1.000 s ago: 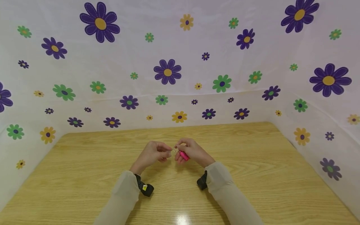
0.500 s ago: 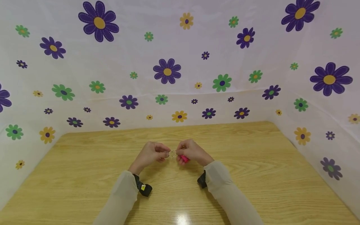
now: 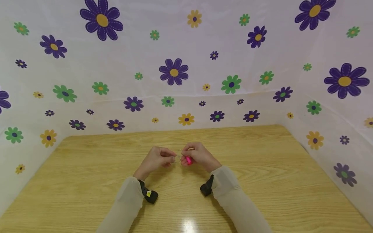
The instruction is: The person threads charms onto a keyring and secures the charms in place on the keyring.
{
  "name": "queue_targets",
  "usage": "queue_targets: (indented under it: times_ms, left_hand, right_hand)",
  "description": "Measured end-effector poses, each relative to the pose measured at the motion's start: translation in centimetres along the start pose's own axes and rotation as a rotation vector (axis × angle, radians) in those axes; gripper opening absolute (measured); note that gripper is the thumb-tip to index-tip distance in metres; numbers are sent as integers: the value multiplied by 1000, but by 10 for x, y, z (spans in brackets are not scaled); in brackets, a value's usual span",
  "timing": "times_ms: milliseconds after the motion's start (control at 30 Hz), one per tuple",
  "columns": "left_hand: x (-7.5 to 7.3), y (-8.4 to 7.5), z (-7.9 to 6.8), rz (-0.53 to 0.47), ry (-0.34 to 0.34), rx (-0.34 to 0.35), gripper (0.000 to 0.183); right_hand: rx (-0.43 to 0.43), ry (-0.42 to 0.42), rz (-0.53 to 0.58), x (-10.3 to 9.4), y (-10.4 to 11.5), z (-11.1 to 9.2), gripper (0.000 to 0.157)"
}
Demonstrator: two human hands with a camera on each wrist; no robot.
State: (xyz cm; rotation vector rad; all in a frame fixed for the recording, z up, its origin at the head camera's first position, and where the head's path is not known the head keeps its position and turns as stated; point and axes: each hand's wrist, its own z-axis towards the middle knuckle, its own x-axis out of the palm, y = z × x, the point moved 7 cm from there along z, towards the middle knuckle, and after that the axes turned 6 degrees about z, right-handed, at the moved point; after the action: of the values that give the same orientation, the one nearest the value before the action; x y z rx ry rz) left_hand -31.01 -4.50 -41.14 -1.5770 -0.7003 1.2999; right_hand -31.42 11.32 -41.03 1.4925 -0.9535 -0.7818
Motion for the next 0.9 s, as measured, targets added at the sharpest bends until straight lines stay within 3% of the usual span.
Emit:
queue_targets:
  times_ms: [300, 533, 900]
  left_hand:
    - [1, 7, 1, -117, 38, -42, 17]
    - [0, 11, -1, -257, 86, -111, 24]
    - [6, 13, -1, -234, 109, -135, 21]
  right_hand:
    - [-20, 66, 12, 4, 1, -2, 13]
    - [-62, 123, 68, 8, 5, -1, 12]
    - [-142, 222, 11, 19, 13, -2, 15]
